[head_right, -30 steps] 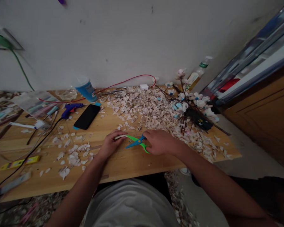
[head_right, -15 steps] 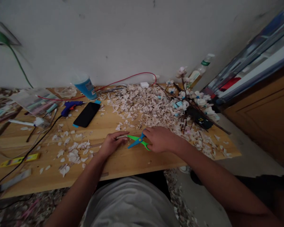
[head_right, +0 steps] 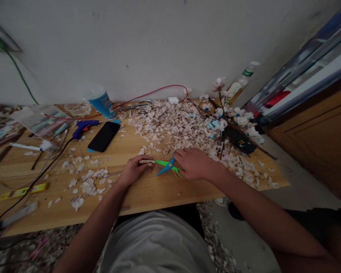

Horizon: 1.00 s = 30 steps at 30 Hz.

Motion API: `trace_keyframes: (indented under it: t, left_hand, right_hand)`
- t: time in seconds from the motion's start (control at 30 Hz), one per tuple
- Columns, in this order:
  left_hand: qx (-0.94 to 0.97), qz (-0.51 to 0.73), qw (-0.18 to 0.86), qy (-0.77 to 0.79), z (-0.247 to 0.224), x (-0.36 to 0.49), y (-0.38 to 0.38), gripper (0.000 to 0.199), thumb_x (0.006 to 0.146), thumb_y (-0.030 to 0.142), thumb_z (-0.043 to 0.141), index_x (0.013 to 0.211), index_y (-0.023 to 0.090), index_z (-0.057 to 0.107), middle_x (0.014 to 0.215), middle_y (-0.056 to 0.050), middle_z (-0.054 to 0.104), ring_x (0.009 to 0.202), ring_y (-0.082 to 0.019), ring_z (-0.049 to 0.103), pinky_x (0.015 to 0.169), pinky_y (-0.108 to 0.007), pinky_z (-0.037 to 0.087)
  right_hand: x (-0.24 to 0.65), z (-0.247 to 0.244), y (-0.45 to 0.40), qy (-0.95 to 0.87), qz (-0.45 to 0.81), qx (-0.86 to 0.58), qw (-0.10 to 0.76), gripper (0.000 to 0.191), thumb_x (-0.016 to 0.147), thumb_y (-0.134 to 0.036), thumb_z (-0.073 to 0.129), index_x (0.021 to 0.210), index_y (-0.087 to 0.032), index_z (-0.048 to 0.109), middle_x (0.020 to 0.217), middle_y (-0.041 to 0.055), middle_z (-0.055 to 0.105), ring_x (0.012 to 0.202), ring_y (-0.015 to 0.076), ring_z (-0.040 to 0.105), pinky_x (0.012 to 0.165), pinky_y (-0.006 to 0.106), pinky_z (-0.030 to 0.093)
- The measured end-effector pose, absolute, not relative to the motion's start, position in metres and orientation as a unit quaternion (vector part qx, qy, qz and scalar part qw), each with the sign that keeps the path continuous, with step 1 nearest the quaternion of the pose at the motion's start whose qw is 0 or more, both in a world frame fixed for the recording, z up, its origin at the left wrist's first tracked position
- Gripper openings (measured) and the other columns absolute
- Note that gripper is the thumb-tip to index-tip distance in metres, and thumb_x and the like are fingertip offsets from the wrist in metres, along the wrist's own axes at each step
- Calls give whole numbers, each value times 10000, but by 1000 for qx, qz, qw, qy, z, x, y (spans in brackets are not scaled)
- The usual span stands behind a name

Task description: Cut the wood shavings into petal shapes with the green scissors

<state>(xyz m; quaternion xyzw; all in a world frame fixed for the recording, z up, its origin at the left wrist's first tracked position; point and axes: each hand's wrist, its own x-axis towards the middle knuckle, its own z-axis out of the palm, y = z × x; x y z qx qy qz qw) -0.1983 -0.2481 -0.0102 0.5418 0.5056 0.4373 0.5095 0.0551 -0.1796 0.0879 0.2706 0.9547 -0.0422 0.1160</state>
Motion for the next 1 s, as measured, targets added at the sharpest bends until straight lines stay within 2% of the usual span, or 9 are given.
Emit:
trace_keyframes:
  t: [0.17, 0.3, 0.57, 0.67, 0.8, 1.0]
  left_hand:
    - [478, 482, 590, 438, -8, -198, -246, 286, 801, 381, 708, 973, 154, 678, 792, -54, 735, 668, -161, 670, 659, -292, 541]
    - [452, 501, 602, 427, -9, -199, -244, 280, 790, 386, 718, 921, 140, 692, 713, -40, 708, 604, -145, 635, 615, -277, 518]
    - [445, 505, 599, 433, -16, -199, -245, 283, 768, 437, 729, 849, 166, 719, 766, -46, 703, 733, -171, 650, 758, -316, 518]
    - [430, 505, 620, 419, -16, -198, -245, 284, 766, 443, 740, 839, 169, 720, 753, -43, 702, 715, -167, 648, 754, -319, 516]
    - [401, 525, 648, 378, -15, -196, -245, 217, 770, 370, 769, 830, 167, 725, 741, -26, 702, 701, -147, 634, 727, -286, 501]
    - [389, 534, 660, 358, -12, -196, -248, 203, 787, 341, 766, 903, 175, 740, 743, 4, 701, 712, -125, 617, 748, -252, 479]
  right_hand:
    - [56, 90, -180, 959, -35, 257, 116, 273, 825, -329, 582, 1046, -168, 573, 1066, 119, 608, 923, 267, 586, 798, 372, 399]
    - [56, 94, -182, 960, -30, 260, 97, 285, 819, -330, 588, 1049, -163, 576, 1078, 131, 602, 936, 276, 574, 806, 382, 388]
    - [53, 91, -188, 961, -21, 265, 79, 325, 820, -343, 597, 1082, -154, 564, 1107, 140, 599, 954, 285, 566, 829, 393, 390]
    - [52, 89, -189, 960, -13, 269, 82, 319, 831, -346, 585, 1080, -149, 555, 1099, 135, 602, 946, 281, 568, 824, 391, 395]
    - [54, 90, -190, 959, -5, 274, 74, 316, 836, -347, 591, 1078, -149, 548, 1085, 127, 605, 935, 279, 570, 811, 390, 396]
    - [55, 95, -193, 961, 8, 269, 64, 334, 811, -320, 629, 1075, -130, 554, 1068, 136, 601, 914, 286, 575, 799, 407, 395]
